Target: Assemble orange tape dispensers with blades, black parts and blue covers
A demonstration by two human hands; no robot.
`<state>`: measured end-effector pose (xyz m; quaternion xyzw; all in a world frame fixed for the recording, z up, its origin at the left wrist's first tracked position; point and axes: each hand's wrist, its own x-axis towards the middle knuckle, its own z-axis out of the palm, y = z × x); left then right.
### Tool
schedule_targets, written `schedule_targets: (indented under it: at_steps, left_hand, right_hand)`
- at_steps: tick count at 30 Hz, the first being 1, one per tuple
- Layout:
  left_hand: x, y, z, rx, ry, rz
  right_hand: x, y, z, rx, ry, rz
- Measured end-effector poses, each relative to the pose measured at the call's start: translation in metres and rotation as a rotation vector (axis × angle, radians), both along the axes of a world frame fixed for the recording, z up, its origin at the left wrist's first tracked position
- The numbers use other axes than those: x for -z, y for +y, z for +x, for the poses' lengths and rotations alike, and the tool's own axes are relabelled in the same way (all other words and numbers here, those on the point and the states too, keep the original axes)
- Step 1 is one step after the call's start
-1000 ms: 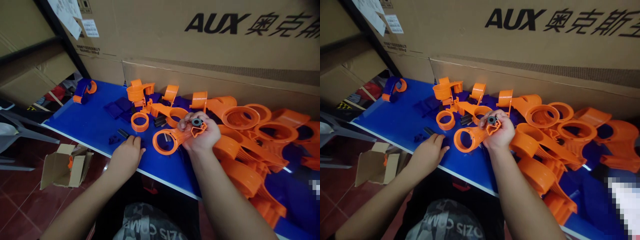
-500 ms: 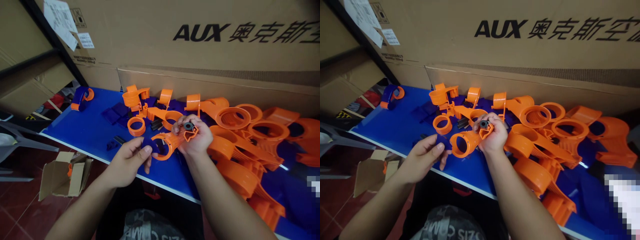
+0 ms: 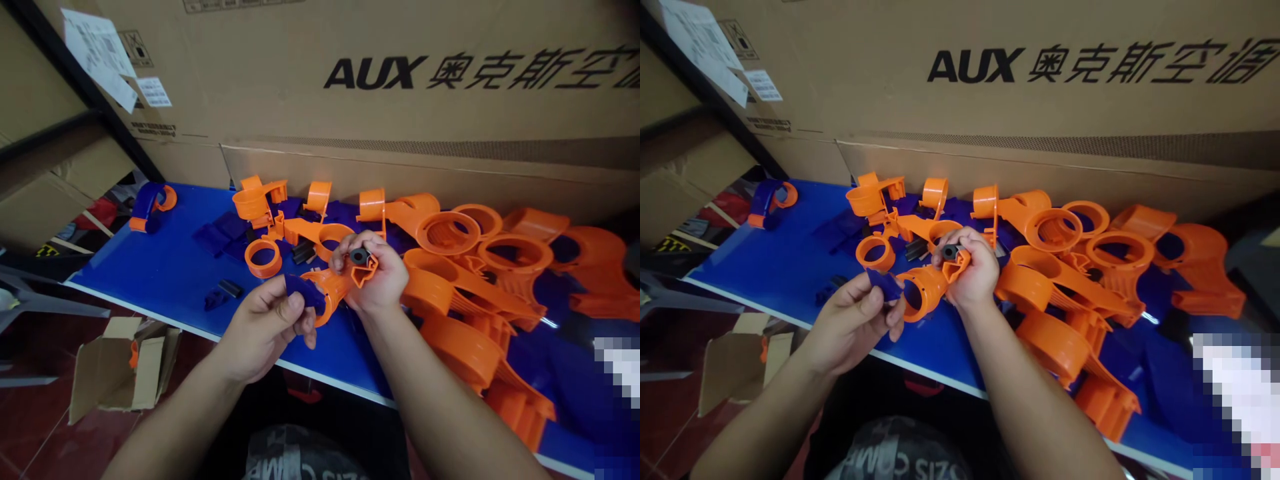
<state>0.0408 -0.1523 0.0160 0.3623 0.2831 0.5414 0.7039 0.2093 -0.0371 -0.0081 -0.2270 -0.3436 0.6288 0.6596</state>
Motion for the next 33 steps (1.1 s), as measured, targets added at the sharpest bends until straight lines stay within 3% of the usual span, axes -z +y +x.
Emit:
schedule_targets:
  at_steps: [4, 8, 11, 17, 23, 28, 33]
  left_hand:
    - [-0.004, 0.007, -0.002, -0.078, 0.298, 0.134]
    - [-0.021, 0.021, -0.007, -0.128, 0.847, 0.491]
    - [-0.036, 0.035, -0.006, -0.081, 1.052, 0.704]
    - [-0.052, 0.057, 0.002, -0.019, 1.140, 0.786]
    - [-0.055, 0.067, -0.001, 0.020, 1.204, 0.716]
    - [-0.057, 0.071, -0.002, 0.076, 1.248, 0.768]
    - [-0.050, 0.073, 0.001, -0.047, 1.303, 0.796]
  right_hand:
    - [0.000, -0.001, 0.000, -0.022, -0.015, 0.009]
    - [0.001, -0.001, -0.002, -0.023, -0.029, -0.017]
    - [0.001, -0.001, -0.004, 0.000, -0.039, -0.038]
    - [0.004, -0.001, -0.007, 0.092, -0.139, 0.010]
    - [0.003, -0.003, -0.007, 0.095, -0.154, -0.015]
    - [0.001, -0.005, -0.008, 0.099, -0.182, -0.011]
    - [0.003, -0.003, -0.007, 0.146, -0.218, 0.019]
